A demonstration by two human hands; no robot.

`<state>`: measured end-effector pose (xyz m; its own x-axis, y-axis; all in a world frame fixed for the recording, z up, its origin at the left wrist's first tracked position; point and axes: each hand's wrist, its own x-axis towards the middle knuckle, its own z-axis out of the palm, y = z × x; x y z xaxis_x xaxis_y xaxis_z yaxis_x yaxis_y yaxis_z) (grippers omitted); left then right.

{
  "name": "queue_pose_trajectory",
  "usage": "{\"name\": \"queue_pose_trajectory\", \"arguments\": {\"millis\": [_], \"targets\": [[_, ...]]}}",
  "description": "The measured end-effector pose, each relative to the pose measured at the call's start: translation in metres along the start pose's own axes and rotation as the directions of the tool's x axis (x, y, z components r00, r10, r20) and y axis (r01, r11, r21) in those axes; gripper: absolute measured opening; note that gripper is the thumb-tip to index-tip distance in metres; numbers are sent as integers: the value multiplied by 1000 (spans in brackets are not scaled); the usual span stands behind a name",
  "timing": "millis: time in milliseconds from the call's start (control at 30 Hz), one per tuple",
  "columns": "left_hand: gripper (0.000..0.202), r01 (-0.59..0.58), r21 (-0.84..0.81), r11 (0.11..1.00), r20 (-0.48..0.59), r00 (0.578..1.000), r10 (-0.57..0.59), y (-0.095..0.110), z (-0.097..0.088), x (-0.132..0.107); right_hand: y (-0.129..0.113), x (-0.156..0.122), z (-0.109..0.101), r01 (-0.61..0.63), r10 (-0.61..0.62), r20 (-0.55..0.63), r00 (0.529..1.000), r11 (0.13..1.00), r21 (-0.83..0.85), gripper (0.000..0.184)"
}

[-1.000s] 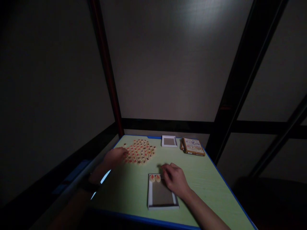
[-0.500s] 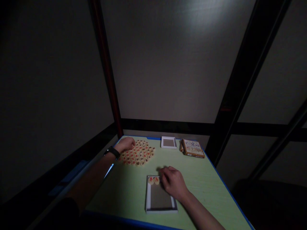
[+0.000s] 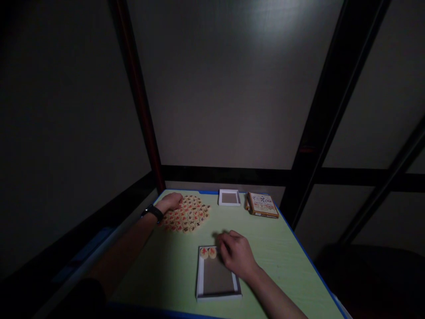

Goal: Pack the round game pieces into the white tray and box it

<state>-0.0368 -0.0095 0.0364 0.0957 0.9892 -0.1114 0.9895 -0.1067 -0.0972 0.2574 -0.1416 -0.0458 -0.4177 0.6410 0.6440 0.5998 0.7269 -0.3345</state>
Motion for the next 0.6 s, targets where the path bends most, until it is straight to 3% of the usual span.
{"name": "queue_pose_trajectory", "arguments": {"millis": [133,233,433,600], "targets": [[22,-14,6,1000,-29,999,15,5,-8,-2,-1,0,-2,10,-10,0,1000,1000,-7,24],[23,-72,-2,997,-54,996,71,20,-11,-2,-1,1,-3,24,-24,1,1000,999,-24,23],[25,-202,1,979,-66,977,201,61,-2,10,-2,0,-4,16,-15,11,1000,998,-57,24],[27,-222,34,974,-36,974,223,71,2,18,-2,-1,-3,28,-26,21,999,995,-95,22]]}}
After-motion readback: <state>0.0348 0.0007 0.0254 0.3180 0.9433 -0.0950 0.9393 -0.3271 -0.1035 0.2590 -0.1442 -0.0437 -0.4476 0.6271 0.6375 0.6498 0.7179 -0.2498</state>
